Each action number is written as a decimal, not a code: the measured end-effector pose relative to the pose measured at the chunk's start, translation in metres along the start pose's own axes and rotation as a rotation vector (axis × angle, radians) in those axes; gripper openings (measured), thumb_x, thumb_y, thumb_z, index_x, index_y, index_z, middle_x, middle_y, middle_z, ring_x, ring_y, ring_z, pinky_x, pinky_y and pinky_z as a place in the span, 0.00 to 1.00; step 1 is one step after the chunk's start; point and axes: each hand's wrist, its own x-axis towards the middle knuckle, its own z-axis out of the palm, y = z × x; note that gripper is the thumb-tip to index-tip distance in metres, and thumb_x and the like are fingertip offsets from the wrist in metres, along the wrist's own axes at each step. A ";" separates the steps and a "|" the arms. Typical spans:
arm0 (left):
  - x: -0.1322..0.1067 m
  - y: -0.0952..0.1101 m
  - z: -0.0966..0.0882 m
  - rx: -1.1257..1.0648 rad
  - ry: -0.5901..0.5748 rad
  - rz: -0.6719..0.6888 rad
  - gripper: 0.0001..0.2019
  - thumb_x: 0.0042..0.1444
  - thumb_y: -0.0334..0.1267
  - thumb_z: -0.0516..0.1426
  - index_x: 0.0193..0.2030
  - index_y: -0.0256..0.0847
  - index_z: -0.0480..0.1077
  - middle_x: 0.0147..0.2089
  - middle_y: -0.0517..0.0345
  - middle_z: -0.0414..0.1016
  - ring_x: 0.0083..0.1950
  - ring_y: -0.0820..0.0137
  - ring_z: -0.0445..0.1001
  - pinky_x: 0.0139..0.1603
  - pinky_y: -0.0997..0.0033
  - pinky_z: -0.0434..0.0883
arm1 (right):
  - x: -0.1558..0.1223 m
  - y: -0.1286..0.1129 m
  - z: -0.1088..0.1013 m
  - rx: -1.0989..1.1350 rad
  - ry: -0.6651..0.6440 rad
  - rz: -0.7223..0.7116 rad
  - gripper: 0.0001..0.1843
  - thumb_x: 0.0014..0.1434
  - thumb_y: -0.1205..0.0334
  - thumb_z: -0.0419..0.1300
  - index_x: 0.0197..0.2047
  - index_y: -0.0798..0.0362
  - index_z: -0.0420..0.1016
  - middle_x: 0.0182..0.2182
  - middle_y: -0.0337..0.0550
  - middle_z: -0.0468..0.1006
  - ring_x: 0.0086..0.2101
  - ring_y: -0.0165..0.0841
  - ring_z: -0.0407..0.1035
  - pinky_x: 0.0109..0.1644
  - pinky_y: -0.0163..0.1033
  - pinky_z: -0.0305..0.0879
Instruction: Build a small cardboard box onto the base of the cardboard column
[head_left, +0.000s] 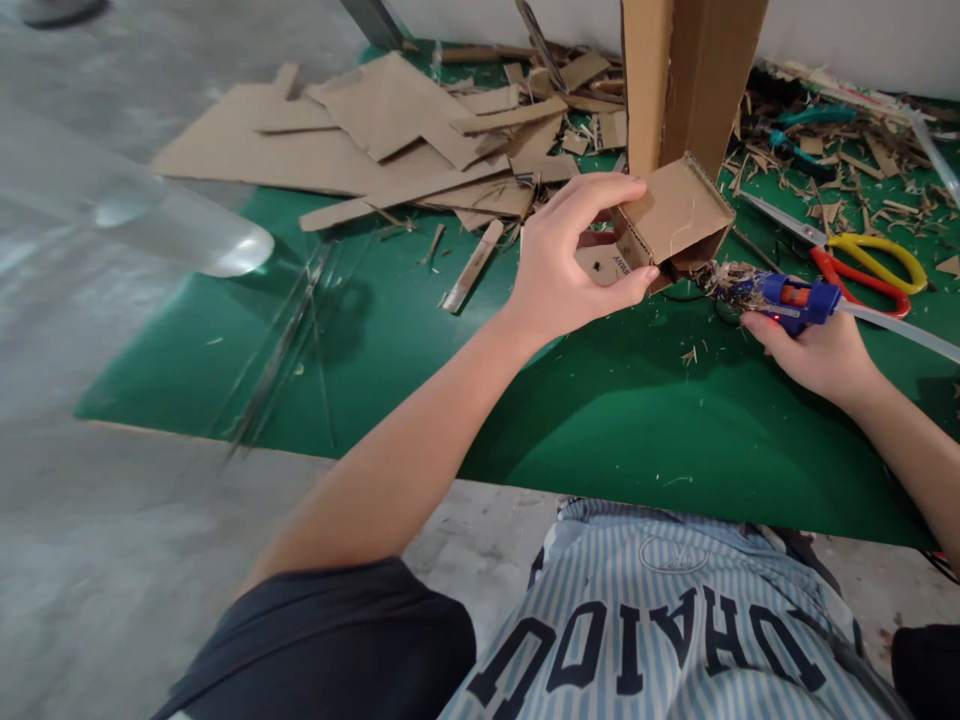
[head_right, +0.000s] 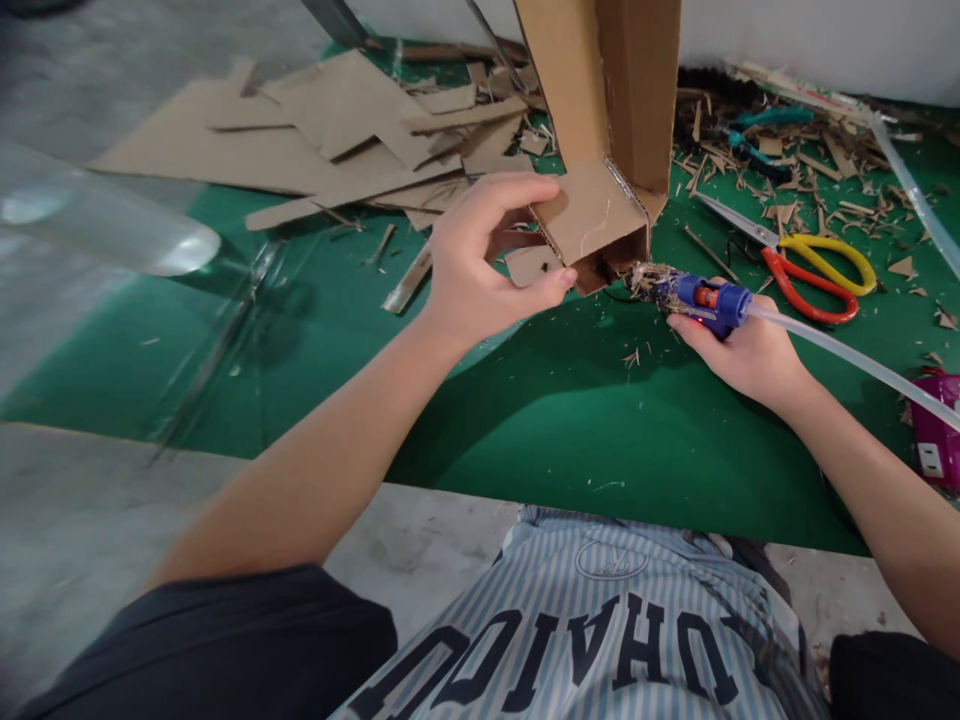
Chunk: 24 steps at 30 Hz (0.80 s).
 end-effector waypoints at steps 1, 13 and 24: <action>0.000 0.001 0.001 -0.015 -0.008 0.002 0.27 0.53 0.51 0.65 0.59 0.53 0.69 0.65 0.54 0.73 0.65 0.56 0.73 0.57 0.57 0.82 | 0.000 0.001 0.000 0.000 0.006 -0.001 0.18 0.58 0.40 0.67 0.34 0.47 0.76 0.26 0.44 0.79 0.29 0.41 0.77 0.32 0.46 0.75; -0.002 0.003 0.002 -0.052 -0.039 -0.001 0.25 0.53 0.49 0.65 0.58 0.55 0.71 0.63 0.54 0.74 0.62 0.57 0.75 0.54 0.56 0.84 | 0.001 -0.001 -0.001 -0.029 -0.016 -0.008 0.18 0.58 0.41 0.67 0.32 0.47 0.75 0.26 0.43 0.78 0.30 0.42 0.77 0.37 0.48 0.77; -0.002 -0.003 0.001 -0.038 -0.050 0.005 0.28 0.56 0.54 0.65 0.61 0.51 0.66 0.63 0.55 0.74 0.67 0.55 0.70 0.58 0.53 0.81 | 0.002 0.000 0.000 -0.044 -0.017 -0.030 0.16 0.57 0.43 0.68 0.32 0.46 0.76 0.27 0.43 0.80 0.27 0.40 0.75 0.31 0.46 0.73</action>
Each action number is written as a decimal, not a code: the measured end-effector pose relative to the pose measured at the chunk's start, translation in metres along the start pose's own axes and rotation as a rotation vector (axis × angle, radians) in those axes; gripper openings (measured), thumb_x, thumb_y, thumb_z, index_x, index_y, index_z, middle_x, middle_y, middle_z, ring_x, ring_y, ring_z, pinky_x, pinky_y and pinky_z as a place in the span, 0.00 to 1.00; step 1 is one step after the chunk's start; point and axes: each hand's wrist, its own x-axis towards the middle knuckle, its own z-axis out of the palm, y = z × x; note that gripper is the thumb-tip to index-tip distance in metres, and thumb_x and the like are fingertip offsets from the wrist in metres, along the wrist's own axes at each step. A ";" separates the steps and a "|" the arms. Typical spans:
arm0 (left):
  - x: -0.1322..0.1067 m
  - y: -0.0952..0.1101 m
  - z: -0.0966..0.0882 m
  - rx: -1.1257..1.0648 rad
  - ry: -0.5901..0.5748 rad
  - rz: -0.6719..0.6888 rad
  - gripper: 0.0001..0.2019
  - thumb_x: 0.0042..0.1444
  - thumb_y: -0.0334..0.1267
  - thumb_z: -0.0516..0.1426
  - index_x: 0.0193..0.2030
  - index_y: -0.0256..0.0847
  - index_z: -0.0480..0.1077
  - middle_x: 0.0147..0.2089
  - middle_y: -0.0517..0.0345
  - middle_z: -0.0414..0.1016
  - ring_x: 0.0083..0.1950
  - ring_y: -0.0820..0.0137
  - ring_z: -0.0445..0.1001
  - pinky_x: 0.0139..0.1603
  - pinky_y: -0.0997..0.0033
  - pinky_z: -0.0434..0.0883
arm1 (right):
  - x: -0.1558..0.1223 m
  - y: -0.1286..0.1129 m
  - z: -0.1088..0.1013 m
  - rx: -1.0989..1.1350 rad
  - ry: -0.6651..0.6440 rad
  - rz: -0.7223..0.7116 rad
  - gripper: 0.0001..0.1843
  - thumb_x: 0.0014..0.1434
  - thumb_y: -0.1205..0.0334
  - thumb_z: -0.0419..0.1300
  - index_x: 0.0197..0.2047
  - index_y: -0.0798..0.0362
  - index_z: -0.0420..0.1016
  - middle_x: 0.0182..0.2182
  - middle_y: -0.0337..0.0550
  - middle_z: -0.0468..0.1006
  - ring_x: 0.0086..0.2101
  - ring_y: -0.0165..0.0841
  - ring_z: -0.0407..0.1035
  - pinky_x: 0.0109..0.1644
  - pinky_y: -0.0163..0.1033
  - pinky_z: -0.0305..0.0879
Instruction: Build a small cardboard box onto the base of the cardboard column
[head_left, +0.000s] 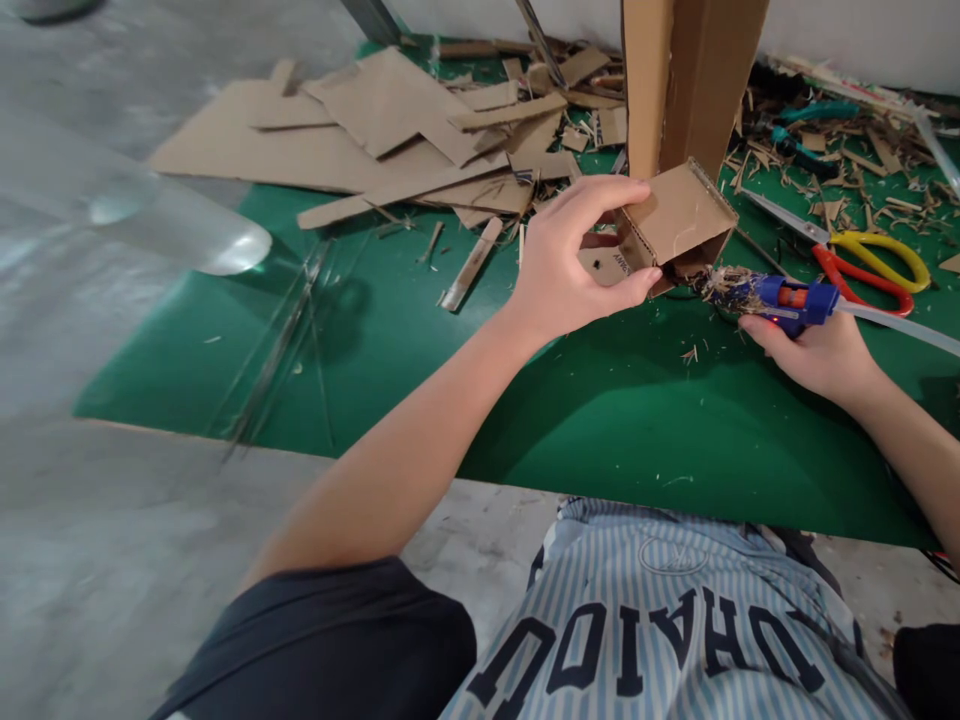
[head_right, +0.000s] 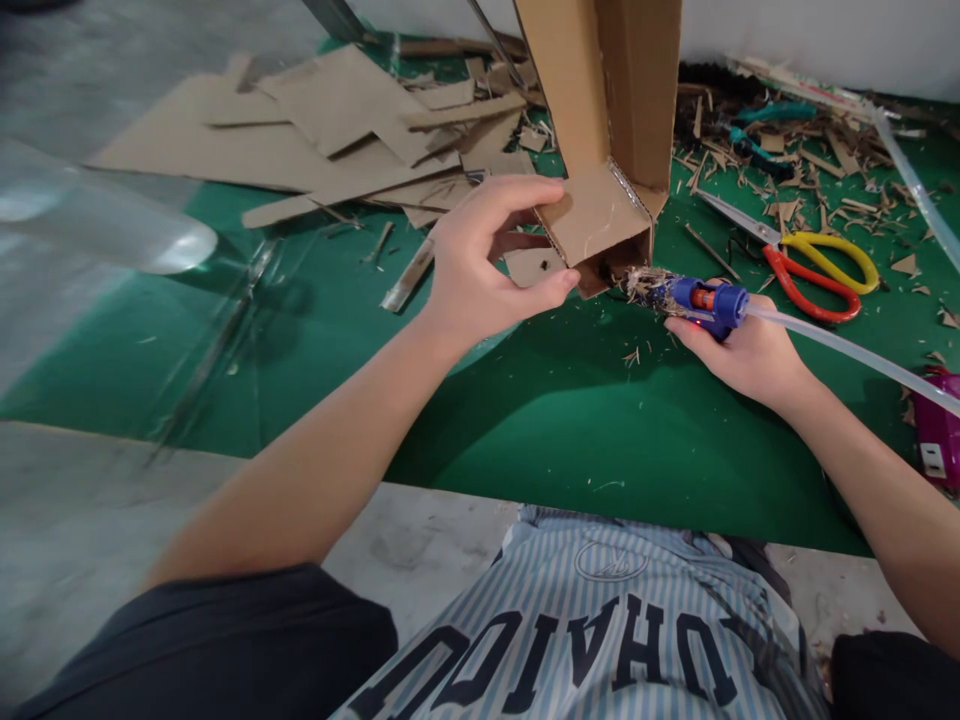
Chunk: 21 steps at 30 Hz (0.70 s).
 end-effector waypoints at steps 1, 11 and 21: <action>0.000 -0.002 0.000 -0.006 -0.003 0.006 0.28 0.57 0.54 0.64 0.62 0.49 0.66 0.62 0.55 0.75 0.67 0.56 0.69 0.59 0.52 0.80 | 0.000 0.000 0.000 -0.002 -0.001 0.001 0.15 0.56 0.44 0.68 0.32 0.46 0.76 0.27 0.43 0.80 0.28 0.40 0.75 0.32 0.46 0.73; 0.002 0.005 -0.003 -0.020 0.018 -0.074 0.29 0.51 0.51 0.67 0.59 0.54 0.69 0.67 0.57 0.72 0.67 0.54 0.70 0.60 0.53 0.81 | -0.001 0.002 -0.001 0.008 0.012 0.011 0.17 0.58 0.41 0.67 0.31 0.46 0.75 0.25 0.43 0.78 0.33 0.44 0.78 0.38 0.48 0.77; 0.000 -0.013 -0.001 -0.051 -0.026 -0.056 0.28 0.60 0.54 0.61 0.64 0.50 0.63 0.62 0.59 0.73 0.69 0.56 0.65 0.63 0.49 0.77 | -0.004 0.010 -0.001 0.013 0.018 0.003 0.15 0.60 0.44 0.67 0.38 0.47 0.81 0.33 0.43 0.83 0.31 0.39 0.78 0.33 0.45 0.76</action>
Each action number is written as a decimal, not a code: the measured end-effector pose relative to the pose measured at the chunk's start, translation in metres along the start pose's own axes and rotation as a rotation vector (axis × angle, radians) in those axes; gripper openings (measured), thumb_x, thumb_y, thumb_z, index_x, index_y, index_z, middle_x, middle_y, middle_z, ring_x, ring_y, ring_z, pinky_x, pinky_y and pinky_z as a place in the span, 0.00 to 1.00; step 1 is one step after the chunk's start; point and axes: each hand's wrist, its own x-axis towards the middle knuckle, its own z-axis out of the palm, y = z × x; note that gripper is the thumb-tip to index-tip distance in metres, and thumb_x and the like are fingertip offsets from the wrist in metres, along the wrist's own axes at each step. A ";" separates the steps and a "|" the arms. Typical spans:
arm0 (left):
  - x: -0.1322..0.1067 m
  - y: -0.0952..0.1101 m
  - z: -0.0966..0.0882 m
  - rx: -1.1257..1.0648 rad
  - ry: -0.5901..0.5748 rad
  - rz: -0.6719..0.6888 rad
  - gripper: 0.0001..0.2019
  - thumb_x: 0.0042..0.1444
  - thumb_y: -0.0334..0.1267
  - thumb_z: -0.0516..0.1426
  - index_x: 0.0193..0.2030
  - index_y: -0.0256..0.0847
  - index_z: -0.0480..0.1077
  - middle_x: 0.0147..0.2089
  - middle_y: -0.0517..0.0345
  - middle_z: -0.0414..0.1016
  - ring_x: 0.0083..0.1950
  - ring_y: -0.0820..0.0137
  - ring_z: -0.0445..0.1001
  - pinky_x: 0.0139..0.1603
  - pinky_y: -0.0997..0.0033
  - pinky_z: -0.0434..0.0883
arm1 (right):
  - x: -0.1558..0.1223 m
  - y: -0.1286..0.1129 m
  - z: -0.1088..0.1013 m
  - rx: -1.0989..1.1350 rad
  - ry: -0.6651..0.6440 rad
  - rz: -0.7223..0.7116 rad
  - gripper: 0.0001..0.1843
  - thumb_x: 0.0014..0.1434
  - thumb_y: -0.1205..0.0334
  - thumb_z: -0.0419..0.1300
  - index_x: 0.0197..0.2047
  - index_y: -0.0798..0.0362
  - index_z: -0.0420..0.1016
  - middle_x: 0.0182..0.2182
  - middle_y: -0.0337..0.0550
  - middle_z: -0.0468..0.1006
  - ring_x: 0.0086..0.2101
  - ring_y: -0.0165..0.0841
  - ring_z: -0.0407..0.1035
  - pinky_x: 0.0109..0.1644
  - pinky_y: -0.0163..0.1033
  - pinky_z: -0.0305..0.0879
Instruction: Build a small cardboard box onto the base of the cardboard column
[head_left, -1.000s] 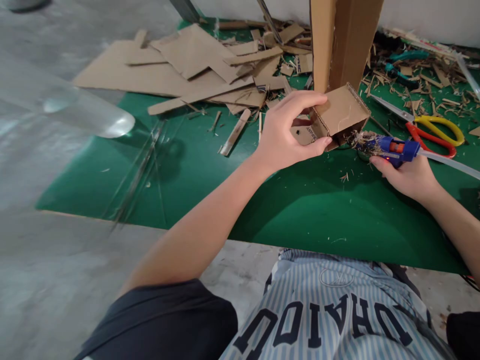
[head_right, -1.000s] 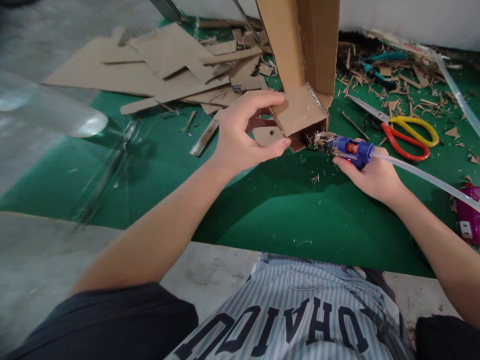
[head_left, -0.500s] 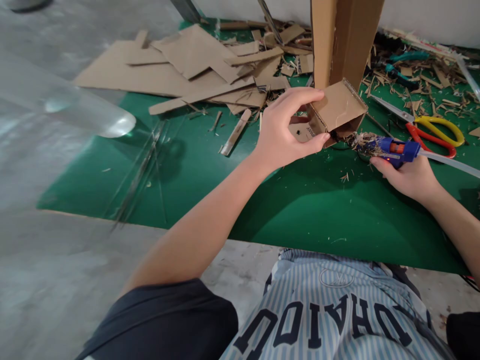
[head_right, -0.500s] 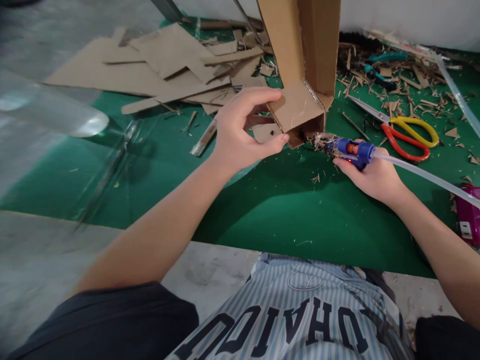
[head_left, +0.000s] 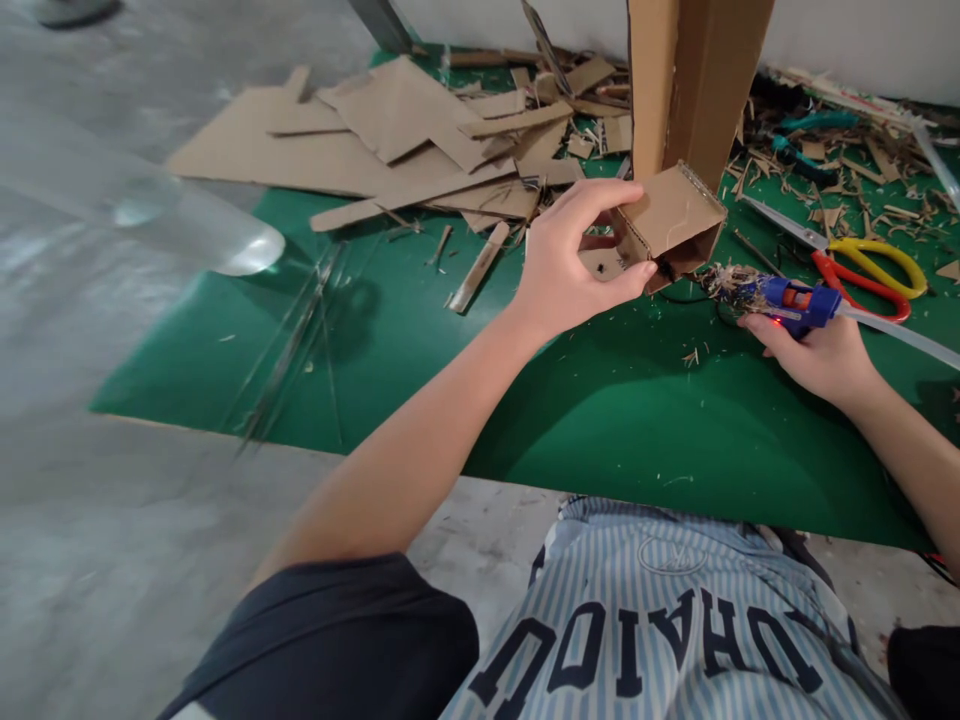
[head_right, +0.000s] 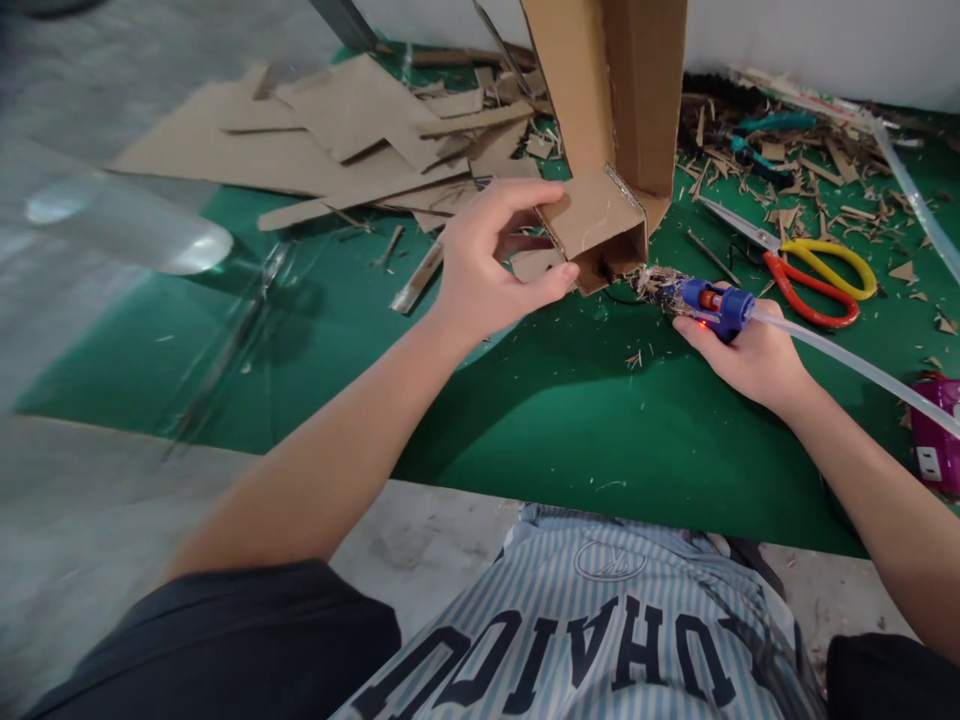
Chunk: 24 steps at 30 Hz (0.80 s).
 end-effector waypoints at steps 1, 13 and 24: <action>0.000 -0.001 0.001 -0.002 0.011 -0.007 0.28 0.60 0.55 0.61 0.63 0.50 0.64 0.64 0.58 0.72 0.67 0.57 0.68 0.61 0.52 0.78 | 0.000 0.002 0.000 0.006 0.004 0.000 0.15 0.60 0.44 0.67 0.39 0.47 0.81 0.35 0.43 0.84 0.32 0.40 0.78 0.34 0.45 0.76; 0.009 -0.007 0.007 -0.428 -0.001 -0.401 0.19 0.58 0.56 0.59 0.50 0.49 0.68 0.46 0.56 0.73 0.39 0.67 0.79 0.33 0.68 0.80 | -0.004 -0.005 0.003 0.090 0.115 0.022 0.18 0.59 0.40 0.66 0.36 0.48 0.79 0.30 0.43 0.82 0.27 0.37 0.75 0.32 0.45 0.76; 0.011 0.005 0.008 -0.568 -0.109 -0.628 0.19 0.62 0.51 0.56 0.57 0.49 0.66 0.52 0.55 0.76 0.41 0.61 0.84 0.41 0.53 0.83 | -0.009 -0.009 0.004 0.129 0.137 -0.039 0.20 0.59 0.39 0.67 0.34 0.48 0.74 0.28 0.42 0.78 0.24 0.33 0.70 0.27 0.42 0.71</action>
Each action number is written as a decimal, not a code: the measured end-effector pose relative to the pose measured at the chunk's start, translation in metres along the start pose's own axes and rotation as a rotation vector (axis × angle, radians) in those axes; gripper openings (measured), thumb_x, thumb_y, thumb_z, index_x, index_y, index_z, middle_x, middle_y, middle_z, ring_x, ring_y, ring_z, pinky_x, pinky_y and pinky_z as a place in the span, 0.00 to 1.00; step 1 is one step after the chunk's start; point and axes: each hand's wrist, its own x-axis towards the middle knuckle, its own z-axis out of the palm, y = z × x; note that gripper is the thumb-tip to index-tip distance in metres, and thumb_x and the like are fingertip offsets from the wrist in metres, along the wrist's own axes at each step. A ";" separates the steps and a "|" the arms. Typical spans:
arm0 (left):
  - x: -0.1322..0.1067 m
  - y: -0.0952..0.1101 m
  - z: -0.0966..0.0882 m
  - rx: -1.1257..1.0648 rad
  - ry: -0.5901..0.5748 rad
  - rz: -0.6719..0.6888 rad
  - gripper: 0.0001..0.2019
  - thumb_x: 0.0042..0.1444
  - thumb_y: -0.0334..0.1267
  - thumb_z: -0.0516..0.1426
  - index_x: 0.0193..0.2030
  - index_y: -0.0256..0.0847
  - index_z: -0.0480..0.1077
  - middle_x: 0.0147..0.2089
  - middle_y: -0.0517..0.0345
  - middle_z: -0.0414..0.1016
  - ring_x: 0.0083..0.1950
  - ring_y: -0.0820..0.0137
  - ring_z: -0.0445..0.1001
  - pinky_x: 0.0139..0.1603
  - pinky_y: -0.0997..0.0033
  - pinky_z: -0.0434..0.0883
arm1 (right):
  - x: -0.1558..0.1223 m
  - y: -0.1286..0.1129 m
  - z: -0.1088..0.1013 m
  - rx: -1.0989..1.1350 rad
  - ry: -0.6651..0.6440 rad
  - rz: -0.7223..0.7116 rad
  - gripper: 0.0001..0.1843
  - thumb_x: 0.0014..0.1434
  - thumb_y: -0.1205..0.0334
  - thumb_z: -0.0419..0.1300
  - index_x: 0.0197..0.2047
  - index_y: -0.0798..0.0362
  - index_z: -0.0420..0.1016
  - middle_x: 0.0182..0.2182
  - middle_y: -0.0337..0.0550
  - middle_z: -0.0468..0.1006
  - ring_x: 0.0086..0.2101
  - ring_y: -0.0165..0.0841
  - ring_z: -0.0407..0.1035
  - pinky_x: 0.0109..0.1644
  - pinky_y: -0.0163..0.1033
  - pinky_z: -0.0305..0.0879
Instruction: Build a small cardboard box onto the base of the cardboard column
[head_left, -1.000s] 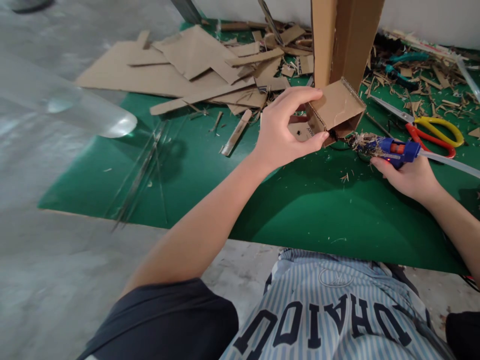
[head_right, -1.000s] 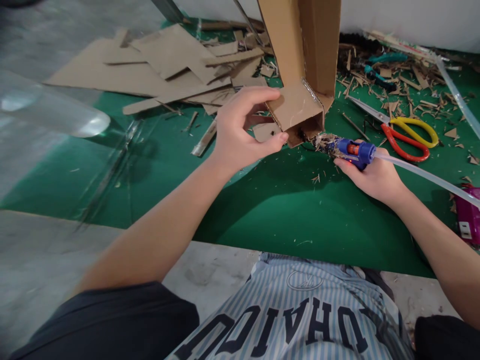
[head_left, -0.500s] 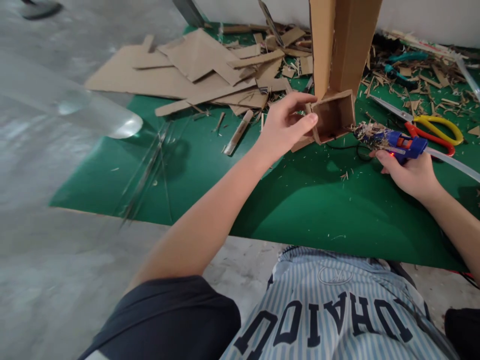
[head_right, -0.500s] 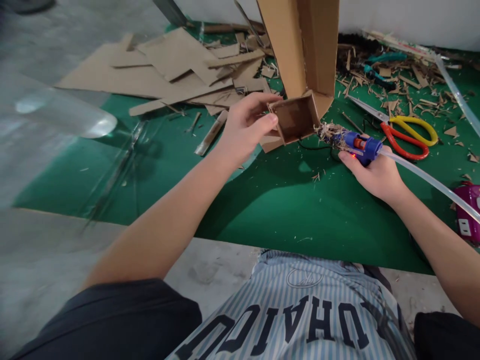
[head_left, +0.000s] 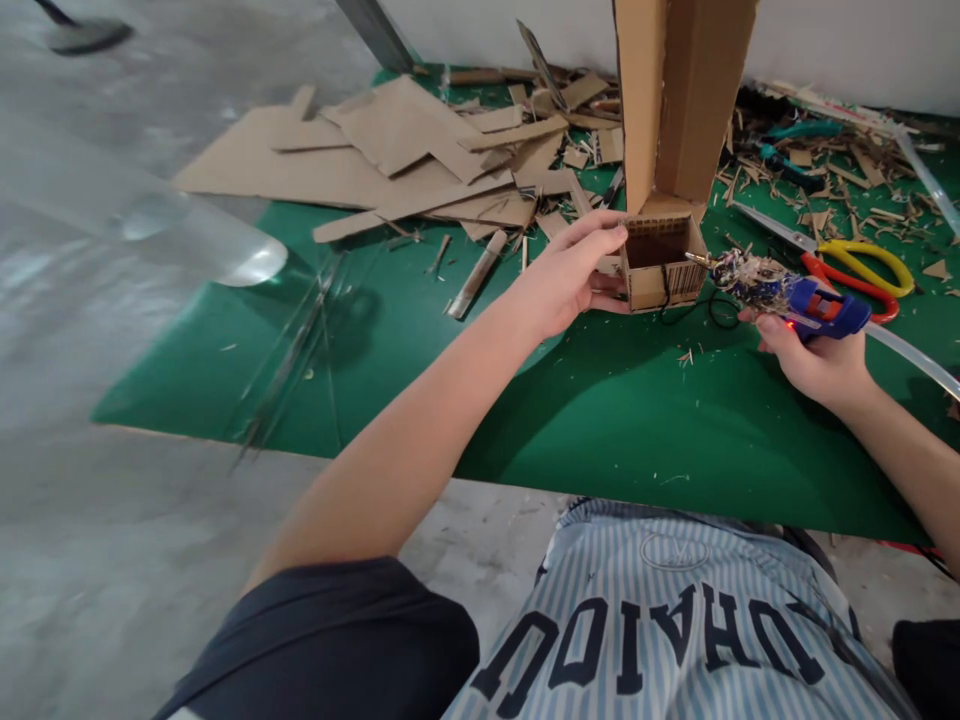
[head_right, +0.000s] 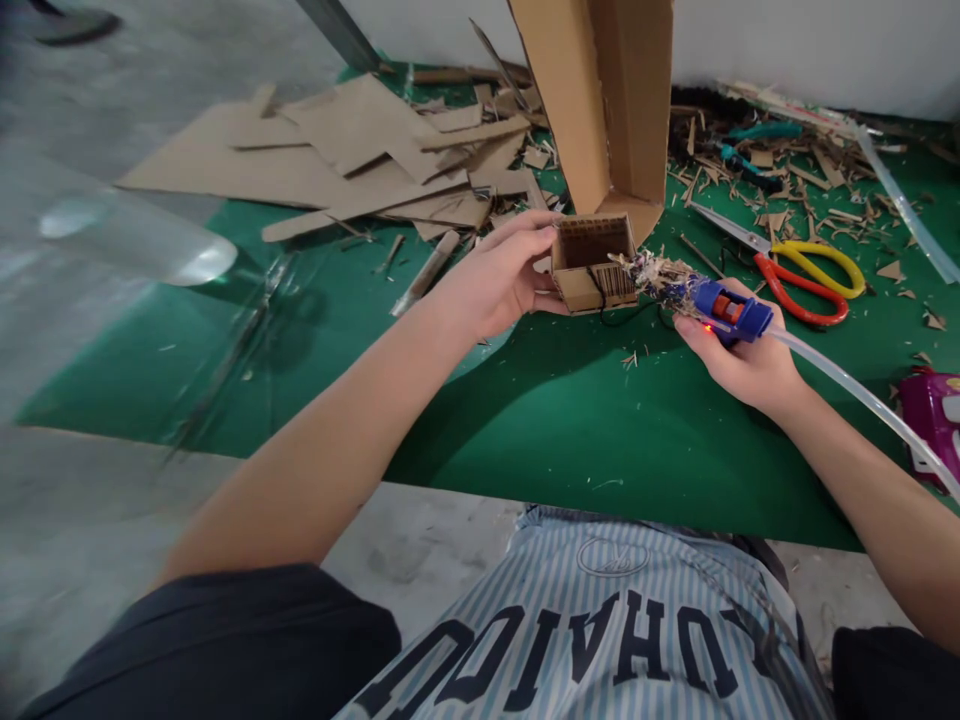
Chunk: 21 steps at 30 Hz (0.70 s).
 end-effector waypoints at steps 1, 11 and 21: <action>-0.002 0.002 0.002 -0.026 0.001 -0.039 0.20 0.62 0.51 0.57 0.57 0.48 0.67 0.52 0.54 0.76 0.42 0.60 0.84 0.44 0.50 0.83 | 0.000 0.000 0.000 0.001 -0.008 -0.018 0.20 0.59 0.40 0.66 0.35 0.48 0.75 0.29 0.42 0.78 0.24 0.33 0.70 0.27 0.42 0.71; -0.014 0.009 0.013 -0.225 -0.111 -0.173 0.28 0.55 0.58 0.65 0.55 0.42 0.73 0.54 0.45 0.79 0.55 0.52 0.81 0.58 0.46 0.80 | 0.004 0.005 0.009 0.047 0.046 -0.021 0.18 0.61 0.41 0.65 0.39 0.46 0.74 0.31 0.44 0.80 0.29 0.39 0.76 0.33 0.47 0.75; -0.018 -0.006 0.040 0.143 -0.124 0.193 0.42 0.43 0.49 0.73 0.63 0.38 0.65 0.67 0.41 0.70 0.66 0.50 0.72 0.69 0.46 0.70 | 0.008 0.002 0.018 0.079 0.111 -0.036 0.20 0.62 0.38 0.63 0.40 0.46 0.79 0.39 0.46 0.83 0.41 0.43 0.80 0.43 0.51 0.81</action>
